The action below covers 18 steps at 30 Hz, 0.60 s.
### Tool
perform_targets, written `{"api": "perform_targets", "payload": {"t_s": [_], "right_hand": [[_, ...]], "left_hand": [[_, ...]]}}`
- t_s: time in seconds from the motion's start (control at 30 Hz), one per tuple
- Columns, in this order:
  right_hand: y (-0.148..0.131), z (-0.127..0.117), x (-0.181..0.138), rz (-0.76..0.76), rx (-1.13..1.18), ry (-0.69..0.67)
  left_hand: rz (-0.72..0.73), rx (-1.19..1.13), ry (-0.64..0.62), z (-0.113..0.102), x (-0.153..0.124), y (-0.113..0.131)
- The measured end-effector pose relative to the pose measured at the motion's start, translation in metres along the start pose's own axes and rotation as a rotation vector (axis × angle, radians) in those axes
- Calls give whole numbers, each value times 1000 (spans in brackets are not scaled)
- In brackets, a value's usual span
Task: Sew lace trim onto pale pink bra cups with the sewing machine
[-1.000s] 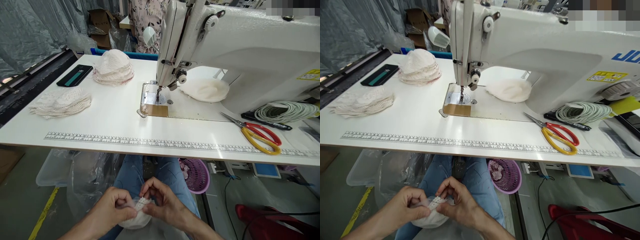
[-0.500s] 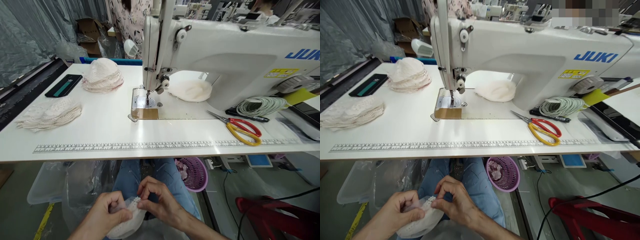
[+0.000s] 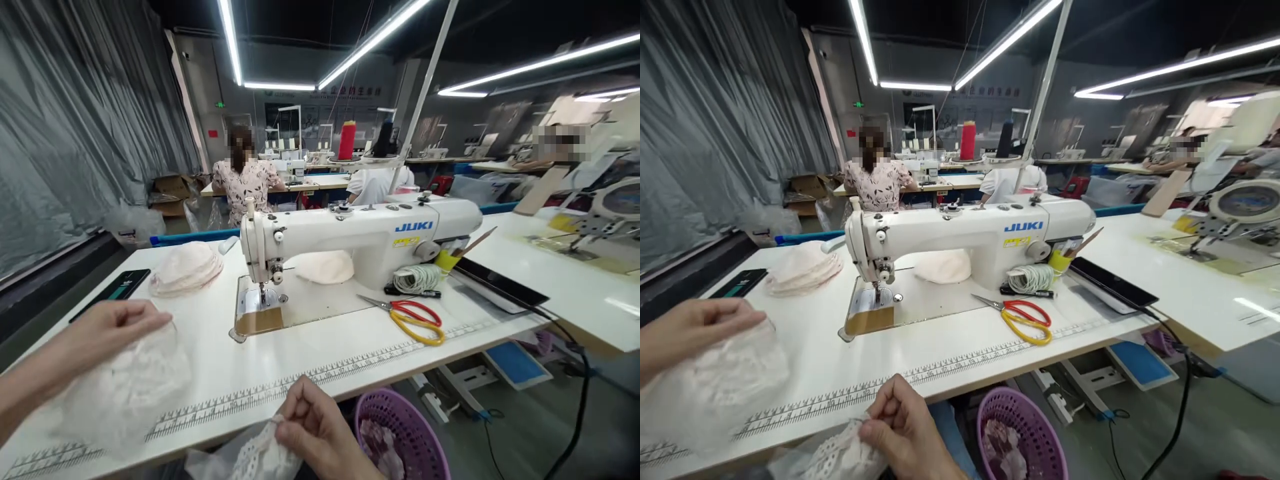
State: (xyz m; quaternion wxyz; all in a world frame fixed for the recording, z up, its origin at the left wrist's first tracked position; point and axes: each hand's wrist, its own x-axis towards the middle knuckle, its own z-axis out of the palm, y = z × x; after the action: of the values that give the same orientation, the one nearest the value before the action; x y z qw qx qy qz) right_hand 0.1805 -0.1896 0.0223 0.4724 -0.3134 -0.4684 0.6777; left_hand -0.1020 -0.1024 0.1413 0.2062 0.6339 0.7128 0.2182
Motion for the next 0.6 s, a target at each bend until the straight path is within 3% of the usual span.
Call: {"api": "perform_targets", "payload": {"t_s": [0.03, 0.1, 0.17, 0.2, 0.3, 0.37, 0.5, 0.6], "right_hand": [[-3, -3, 1, -7, -35, 6], [-10, -7, 0, -16, -128, -7], [-19, -10, -3, -19, -244, -23], [-23, -11, -4, -27, -309, -16], [-32, -12, -10, -65, -496, 0], [-36, -13, -15, -94, -589, -24], [-33, -22, -29, -57, -661, -92], [-23, -33, -41, 45, -526, -157]], "left_hand": [[66, 171, 4, -6, 8, 8], [208, 395, 166, 0, 8, 20], [357, 287, 173, 28, -15, 31], [382, 134, 84, 48, -31, 35], [156, -363, -374, 109, -84, 43], [143, -584, -587, 139, -106, 43], [22, -693, -727, 166, -121, 29], [-65, -795, -797, 171, -126, 21]]}}
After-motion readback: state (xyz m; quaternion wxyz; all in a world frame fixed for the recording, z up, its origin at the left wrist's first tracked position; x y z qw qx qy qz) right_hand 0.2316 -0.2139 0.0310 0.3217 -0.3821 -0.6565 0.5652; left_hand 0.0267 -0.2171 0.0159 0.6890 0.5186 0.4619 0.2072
